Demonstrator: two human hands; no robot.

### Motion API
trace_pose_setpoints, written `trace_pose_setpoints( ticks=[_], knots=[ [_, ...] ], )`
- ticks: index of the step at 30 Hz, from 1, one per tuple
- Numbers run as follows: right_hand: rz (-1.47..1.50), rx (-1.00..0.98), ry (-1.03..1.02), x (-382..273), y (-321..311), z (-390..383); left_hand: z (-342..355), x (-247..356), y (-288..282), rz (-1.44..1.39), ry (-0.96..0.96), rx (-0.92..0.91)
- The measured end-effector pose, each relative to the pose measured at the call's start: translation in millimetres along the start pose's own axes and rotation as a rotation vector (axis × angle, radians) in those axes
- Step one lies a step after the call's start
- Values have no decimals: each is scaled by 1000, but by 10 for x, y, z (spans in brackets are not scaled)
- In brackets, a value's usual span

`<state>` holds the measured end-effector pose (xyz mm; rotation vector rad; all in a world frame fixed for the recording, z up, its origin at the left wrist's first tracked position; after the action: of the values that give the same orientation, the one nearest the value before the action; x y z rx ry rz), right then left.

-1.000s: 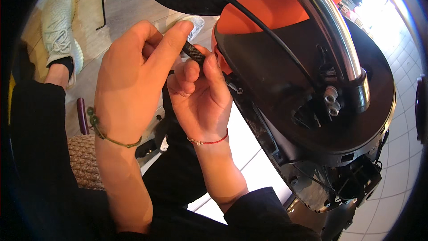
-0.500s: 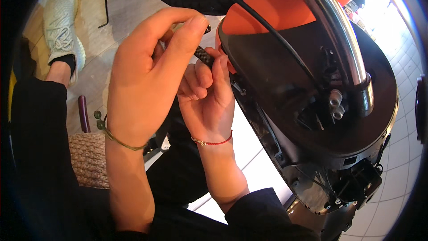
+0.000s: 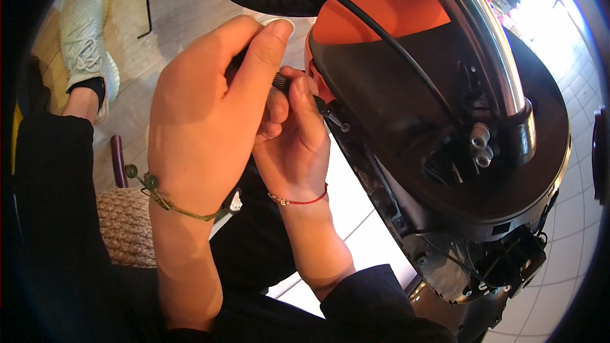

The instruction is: Repairing a motorcycle by removing or installing fairing screws with a screwdriver.

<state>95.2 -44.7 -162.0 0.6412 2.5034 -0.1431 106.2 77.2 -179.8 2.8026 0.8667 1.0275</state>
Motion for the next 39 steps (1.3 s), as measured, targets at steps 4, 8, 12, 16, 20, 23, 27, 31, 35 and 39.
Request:
trace_pose_setpoints(
  ticks=[4, 8, 12, 16, 20, 23, 27, 31, 35, 39],
  knots=[
    [-14, 27, -21, 9, 2, 15, -30, 70, 7, 13, 69, 32],
    [2, -61, -74, -29, 62, 8, -56, 66, 27, -35, 221, 51],
    [66, -147, -68, -144, 11, 25, -63, 113, 44, -120, 512, -42],
    [46, -154, -13, -123, 91, 5, -12, -139, 5, -277, 345, -140],
    [6, -169, 44, 13, 158, -38, 28, -278, -93, -409, 145, -99],
    [-5, -184, -26, -15, 195, -55, 42, -311, -82, -346, 144, -296],
    [68, -111, -36, -41, 141, -12, 48, -238, -110, -226, 232, -19],
    [86, -81, -37, -7, 70, -9, 33, -1, -105, -84, 69, 104],
    [85, -101, 1, -5, 51, -4, 34, -25, -42, -51, -128, 51],
    [90, -35, 4, -9, 34, -3, 67, -136, 9, -209, -65, 14]
  ],
)
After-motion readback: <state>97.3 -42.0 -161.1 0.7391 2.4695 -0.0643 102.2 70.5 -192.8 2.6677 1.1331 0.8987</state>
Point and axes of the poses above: each hand's wrist, its own z-axis towards the middle knuckle, its own y-axis out of the palm, x = y × z, the point moved 6 cm from there along z, towards the middle knuckle, and after that the axes turned 12 degrees about x, right-handed, at the moved point
